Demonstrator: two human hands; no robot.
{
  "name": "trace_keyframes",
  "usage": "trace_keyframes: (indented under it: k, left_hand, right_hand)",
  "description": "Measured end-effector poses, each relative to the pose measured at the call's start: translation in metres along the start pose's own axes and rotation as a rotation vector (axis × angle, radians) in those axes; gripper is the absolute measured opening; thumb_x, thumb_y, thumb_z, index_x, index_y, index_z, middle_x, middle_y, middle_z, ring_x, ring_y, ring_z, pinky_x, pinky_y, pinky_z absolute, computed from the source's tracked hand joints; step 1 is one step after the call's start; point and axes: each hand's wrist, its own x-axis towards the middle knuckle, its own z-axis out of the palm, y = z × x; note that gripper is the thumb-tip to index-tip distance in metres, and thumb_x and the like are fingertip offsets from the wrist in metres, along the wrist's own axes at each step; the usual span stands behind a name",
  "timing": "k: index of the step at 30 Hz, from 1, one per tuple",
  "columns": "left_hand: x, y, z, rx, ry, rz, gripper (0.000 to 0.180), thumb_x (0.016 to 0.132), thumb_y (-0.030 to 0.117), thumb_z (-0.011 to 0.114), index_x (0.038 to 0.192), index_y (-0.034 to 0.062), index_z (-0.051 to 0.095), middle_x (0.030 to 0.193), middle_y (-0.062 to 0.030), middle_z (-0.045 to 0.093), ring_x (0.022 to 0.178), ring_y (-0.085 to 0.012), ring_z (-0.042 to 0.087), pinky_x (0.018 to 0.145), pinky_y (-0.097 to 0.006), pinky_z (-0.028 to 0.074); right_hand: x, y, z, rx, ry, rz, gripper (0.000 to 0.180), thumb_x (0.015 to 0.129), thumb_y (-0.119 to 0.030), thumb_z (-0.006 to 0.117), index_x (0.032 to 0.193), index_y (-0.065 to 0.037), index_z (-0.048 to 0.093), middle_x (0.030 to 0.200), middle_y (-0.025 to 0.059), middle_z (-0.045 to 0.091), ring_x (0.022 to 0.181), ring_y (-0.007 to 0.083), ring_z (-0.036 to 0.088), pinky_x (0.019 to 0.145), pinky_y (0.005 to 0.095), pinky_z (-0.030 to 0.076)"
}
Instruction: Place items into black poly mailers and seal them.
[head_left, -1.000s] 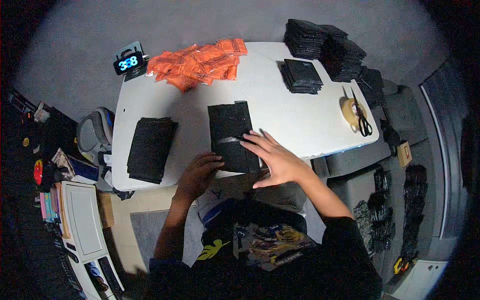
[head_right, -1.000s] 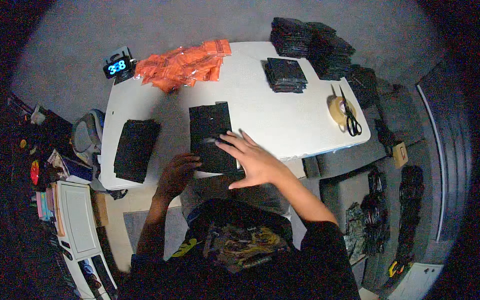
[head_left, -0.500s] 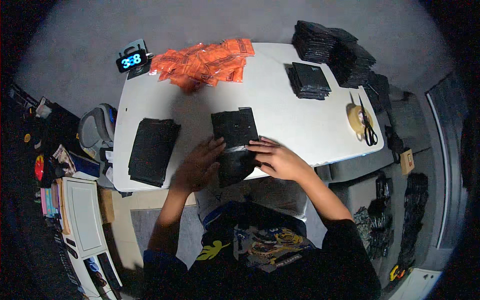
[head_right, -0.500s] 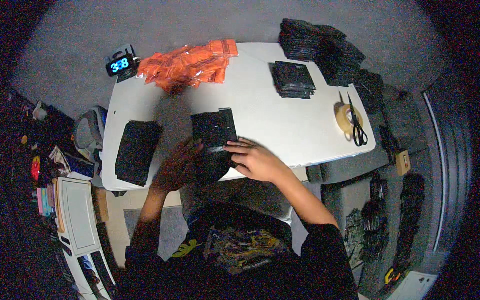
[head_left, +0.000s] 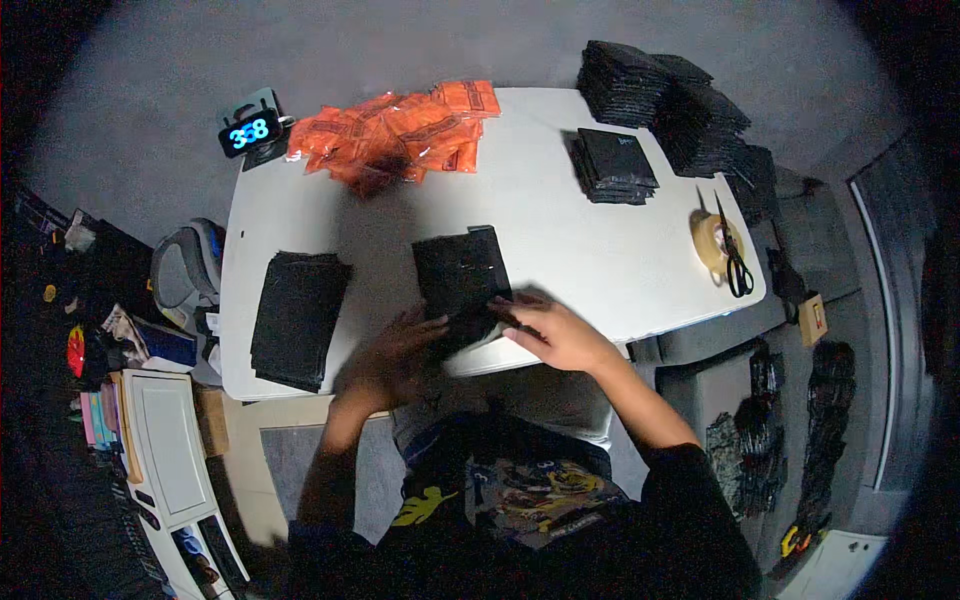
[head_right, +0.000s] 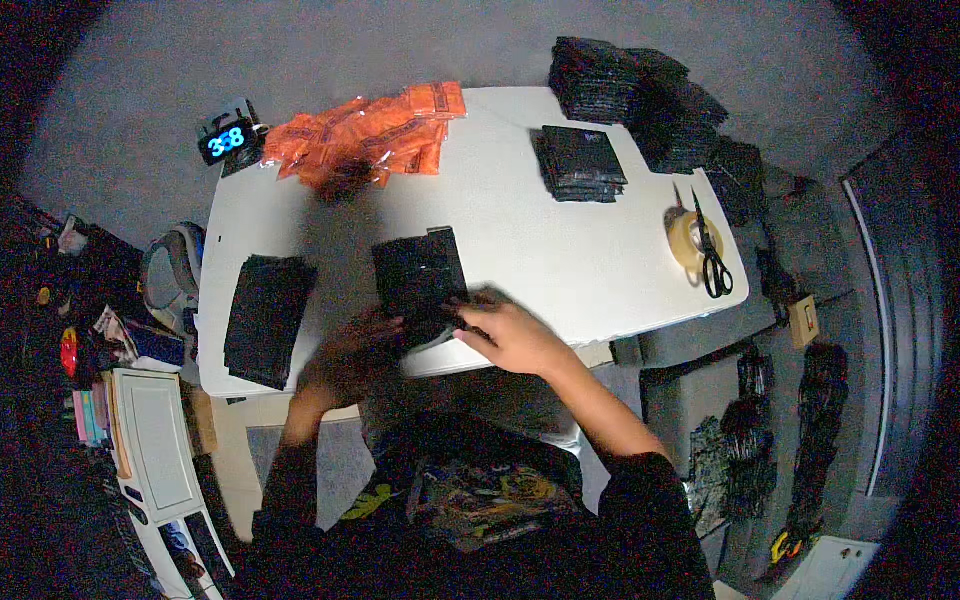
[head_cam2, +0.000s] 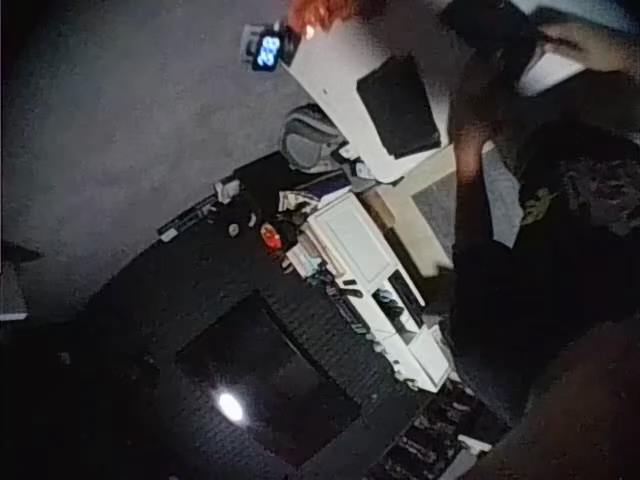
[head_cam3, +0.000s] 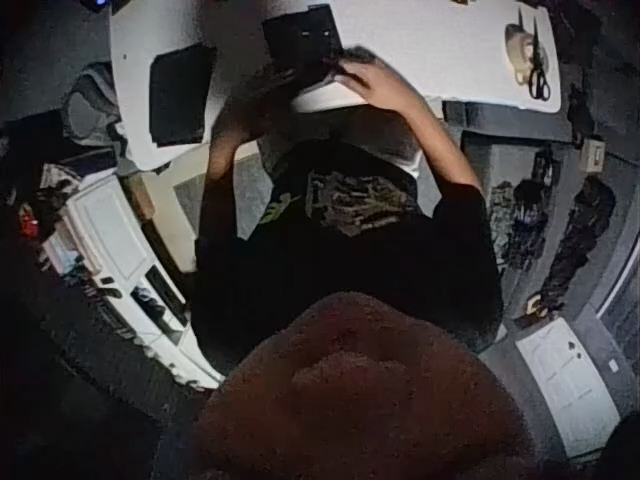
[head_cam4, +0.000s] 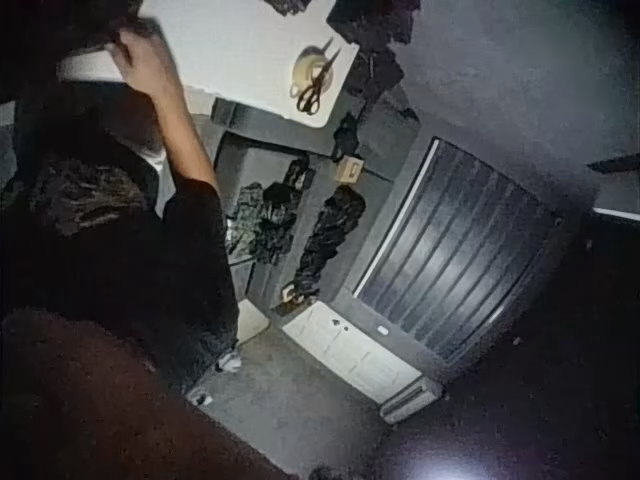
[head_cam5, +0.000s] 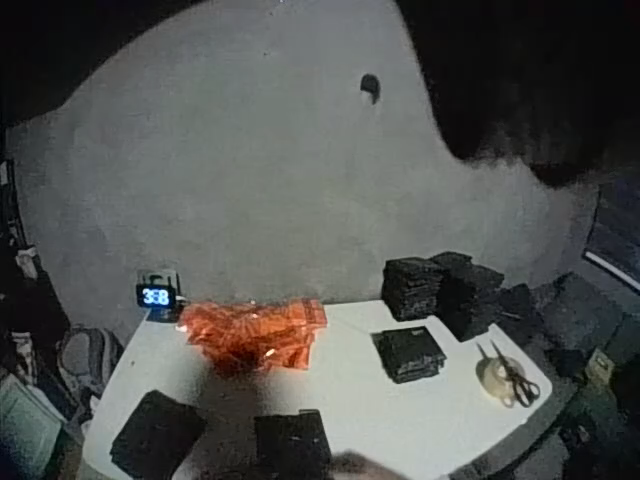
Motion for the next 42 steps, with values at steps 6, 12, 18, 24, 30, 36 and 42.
trace_keyframes:
  k: [6, 12, 18, 24, 30, 36, 42]
  left_hand:
    - [0.005, -0.020, 0.043, 0.094, 0.312, -0.172, 0.017, 0.097, 0.016, 0.070, 0.110, 0.0041, 0.071, 0.120, -0.0217, 0.072, 0.117, -0.0444, 0.066, 0.097, -0.051, 0.055]
    - [0.038, 0.007, 0.035, -0.156, 0.648, -0.343, 0.024, 0.108, 0.022, 0.063, 0.098, 0.0006, 0.066, 0.082, -0.0229, 0.068, 0.077, -0.0426, 0.070, 0.070, -0.052, 0.053]
    - [0.055, 0.020, 0.034, -0.099, 0.678, -0.525, 0.024, 0.109, 0.022, 0.062, 0.098, 0.0010, 0.067, 0.080, -0.0236, 0.071, 0.075, -0.0436, 0.073, 0.069, -0.052, 0.055]
    - [0.061, 0.013, 0.040, 0.072, 0.660, -0.594, 0.031, 0.107, 0.030, 0.062, 0.099, 0.0014, 0.073, 0.084, -0.0247, 0.074, 0.077, -0.0460, 0.072, 0.074, -0.057, 0.056]
    - [0.061, 0.015, 0.041, 0.215, 0.589, -0.679, 0.031, 0.107, 0.032, 0.062, 0.104, 0.0041, 0.075, 0.092, -0.0230, 0.077, 0.083, -0.0427, 0.075, 0.076, -0.054, 0.058]
    - [0.061, 0.013, 0.042, 0.252, 0.575, -0.665, 0.029, 0.108, 0.033, 0.062, 0.102, 0.0064, 0.070, 0.080, -0.0166, 0.076, 0.076, -0.0403, 0.076, 0.075, -0.054, 0.058]
    - [0.061, 0.021, 0.030, 0.095, 0.630, -0.602, 0.025, 0.104, 0.027, 0.069, 0.116, 0.0044, 0.068, 0.107, -0.0199, 0.074, 0.104, -0.0371, 0.074, 0.087, -0.051, 0.057]
  right_hand:
    - [0.013, -0.001, 0.004, 0.143, 0.267, 0.162, 0.038, 0.108, -0.026, 0.068, 0.082, 0.000, 0.058, 0.057, 0.0079, 0.048, 0.053, 0.0175, 0.041, 0.054, 0.0380, 0.038]
    - [0.043, 0.016, -0.001, 0.194, 0.289, 0.305, 0.034, 0.109, -0.029, 0.064, 0.094, 0.001, 0.063, 0.072, 0.0209, 0.062, 0.063, 0.0290, 0.056, 0.066, 0.0428, 0.050]
    - [0.061, 0.031, 0.018, 0.103, 0.382, 0.309, 0.036, 0.109, -0.029, 0.063, 0.090, 0.001, 0.063, 0.060, 0.0156, 0.056, 0.054, 0.0251, 0.050, 0.057, 0.0429, 0.043]
    - [0.067, 0.022, 0.021, -0.186, 0.427, 0.441, 0.031, 0.107, -0.029, 0.064, 0.097, -0.001, 0.072, 0.077, 0.0269, 0.070, 0.077, 0.0501, 0.069, 0.070, 0.0564, 0.054]
    - [0.076, 0.028, 0.022, -0.311, 0.400, 0.427, 0.035, 0.107, -0.033, 0.062, 0.102, -0.002, 0.075, 0.085, 0.0282, 0.074, 0.082, 0.0496, 0.072, 0.077, 0.0570, 0.059]
    - [0.080, 0.031, 0.024, -0.379, 0.351, 0.456, 0.035, 0.108, -0.034, 0.060, 0.105, -0.003, 0.076, 0.087, 0.0272, 0.075, 0.081, 0.0485, 0.073, 0.077, 0.0563, 0.060]
    - [0.078, 0.038, 0.028, -0.413, 0.385, 0.418, 0.032, 0.107, -0.031, 0.059, 0.115, -0.004, 0.074, 0.097, 0.0260, 0.076, 0.086, 0.0461, 0.074, 0.079, 0.0553, 0.060]
